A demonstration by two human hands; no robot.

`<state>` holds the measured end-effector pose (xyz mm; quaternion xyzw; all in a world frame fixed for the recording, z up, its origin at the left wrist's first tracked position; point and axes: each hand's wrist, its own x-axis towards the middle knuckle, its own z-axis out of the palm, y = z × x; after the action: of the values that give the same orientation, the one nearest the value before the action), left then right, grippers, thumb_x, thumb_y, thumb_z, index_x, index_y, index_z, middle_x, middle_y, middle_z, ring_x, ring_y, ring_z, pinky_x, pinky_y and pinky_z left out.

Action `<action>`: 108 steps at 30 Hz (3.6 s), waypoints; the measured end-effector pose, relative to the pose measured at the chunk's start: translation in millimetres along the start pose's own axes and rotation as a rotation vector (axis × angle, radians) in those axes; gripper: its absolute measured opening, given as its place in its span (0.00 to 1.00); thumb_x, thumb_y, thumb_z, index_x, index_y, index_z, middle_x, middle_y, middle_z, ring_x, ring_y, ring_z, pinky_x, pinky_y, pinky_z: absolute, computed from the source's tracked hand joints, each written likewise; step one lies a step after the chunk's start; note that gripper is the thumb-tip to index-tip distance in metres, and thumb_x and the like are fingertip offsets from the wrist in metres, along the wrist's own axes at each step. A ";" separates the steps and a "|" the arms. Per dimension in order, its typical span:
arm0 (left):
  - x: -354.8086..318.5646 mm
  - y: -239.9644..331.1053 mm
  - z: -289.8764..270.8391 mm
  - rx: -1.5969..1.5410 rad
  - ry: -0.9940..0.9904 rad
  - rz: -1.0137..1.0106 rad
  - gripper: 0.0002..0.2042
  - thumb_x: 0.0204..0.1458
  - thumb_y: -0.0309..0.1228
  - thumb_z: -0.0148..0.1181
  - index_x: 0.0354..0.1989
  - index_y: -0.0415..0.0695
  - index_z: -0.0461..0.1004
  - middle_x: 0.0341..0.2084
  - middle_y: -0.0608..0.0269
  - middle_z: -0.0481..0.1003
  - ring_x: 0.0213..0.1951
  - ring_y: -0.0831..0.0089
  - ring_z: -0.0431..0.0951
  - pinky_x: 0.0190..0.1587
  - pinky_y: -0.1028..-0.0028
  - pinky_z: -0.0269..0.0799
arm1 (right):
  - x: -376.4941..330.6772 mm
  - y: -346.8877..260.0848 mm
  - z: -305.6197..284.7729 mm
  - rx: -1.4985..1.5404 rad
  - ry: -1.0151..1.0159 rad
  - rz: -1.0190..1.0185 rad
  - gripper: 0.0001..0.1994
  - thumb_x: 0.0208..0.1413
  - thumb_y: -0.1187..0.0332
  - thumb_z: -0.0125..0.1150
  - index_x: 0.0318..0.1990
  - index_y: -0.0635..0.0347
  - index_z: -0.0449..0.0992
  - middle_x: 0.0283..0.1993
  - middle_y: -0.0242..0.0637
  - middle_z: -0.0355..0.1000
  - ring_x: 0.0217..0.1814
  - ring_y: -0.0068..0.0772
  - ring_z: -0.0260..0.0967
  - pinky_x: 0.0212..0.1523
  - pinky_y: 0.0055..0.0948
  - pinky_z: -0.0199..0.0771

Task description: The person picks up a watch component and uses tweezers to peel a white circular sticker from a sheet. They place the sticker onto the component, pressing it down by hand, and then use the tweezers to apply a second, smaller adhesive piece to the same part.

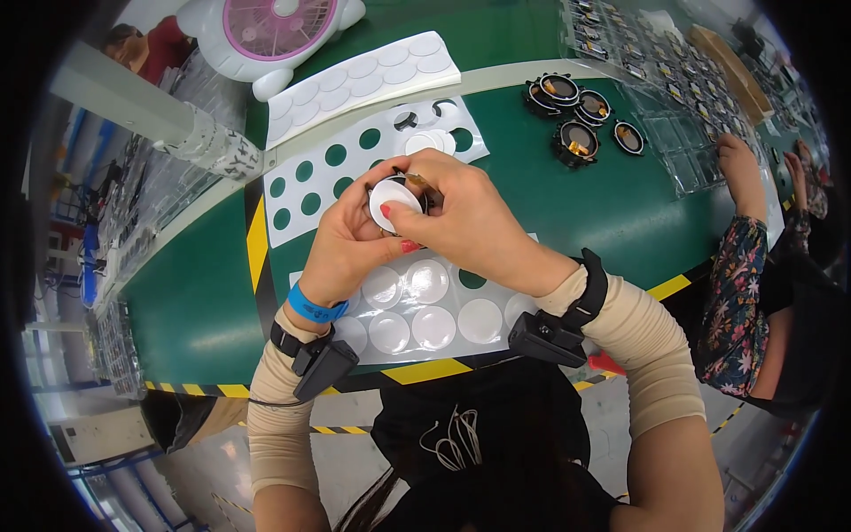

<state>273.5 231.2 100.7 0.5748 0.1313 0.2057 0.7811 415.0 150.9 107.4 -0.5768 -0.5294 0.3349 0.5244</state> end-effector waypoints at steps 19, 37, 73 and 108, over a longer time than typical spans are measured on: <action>-2.0 -3.4 6.3 -0.085 0.002 0.070 0.33 0.42 0.11 0.56 0.58 0.36 0.52 0.51 0.56 0.62 0.51 0.70 0.67 0.55 0.71 0.65 | -1.3 -2.3 11.6 0.118 0.189 -0.033 0.10 0.51 0.73 0.56 0.41 0.62 0.65 0.36 0.31 0.67 0.30 0.14 0.62 0.30 0.15 0.63; 1.3 -5.0 2.2 0.002 0.106 -0.036 0.33 0.39 0.12 0.60 0.57 0.35 0.54 0.43 0.57 0.69 0.44 0.72 0.73 0.48 0.74 0.71 | 7.2 0.5 3.0 0.068 -0.114 -0.027 0.13 0.49 0.75 0.54 0.44 0.63 0.66 0.41 0.35 0.67 0.43 0.22 0.65 0.46 0.20 0.65; 6.1 -9.2 -16.3 -0.210 0.418 0.035 0.14 0.55 0.31 0.42 0.49 0.42 0.55 0.39 0.50 0.70 0.28 0.73 0.66 0.32 0.75 0.64 | 8.7 12.0 -19.1 0.261 0.173 -0.287 0.25 0.63 0.61 0.31 0.32 0.71 0.74 0.35 0.43 0.72 0.32 0.29 0.69 0.34 0.23 0.70; 5.3 -6.6 -22.3 -0.526 0.251 -0.100 0.20 0.60 0.46 0.30 0.49 0.44 0.60 0.36 0.52 0.70 0.29 0.72 0.66 0.29 0.76 0.60 | 30.6 26.1 -24.5 0.809 0.335 0.057 0.22 0.60 0.56 0.43 0.43 0.74 0.65 0.46 0.50 0.66 0.46 0.40 0.69 0.49 0.29 0.72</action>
<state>269.4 250.8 87.8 0.3156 0.1973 0.2635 0.8900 451.4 177.1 93.0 -0.3856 -0.2471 0.4312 0.7773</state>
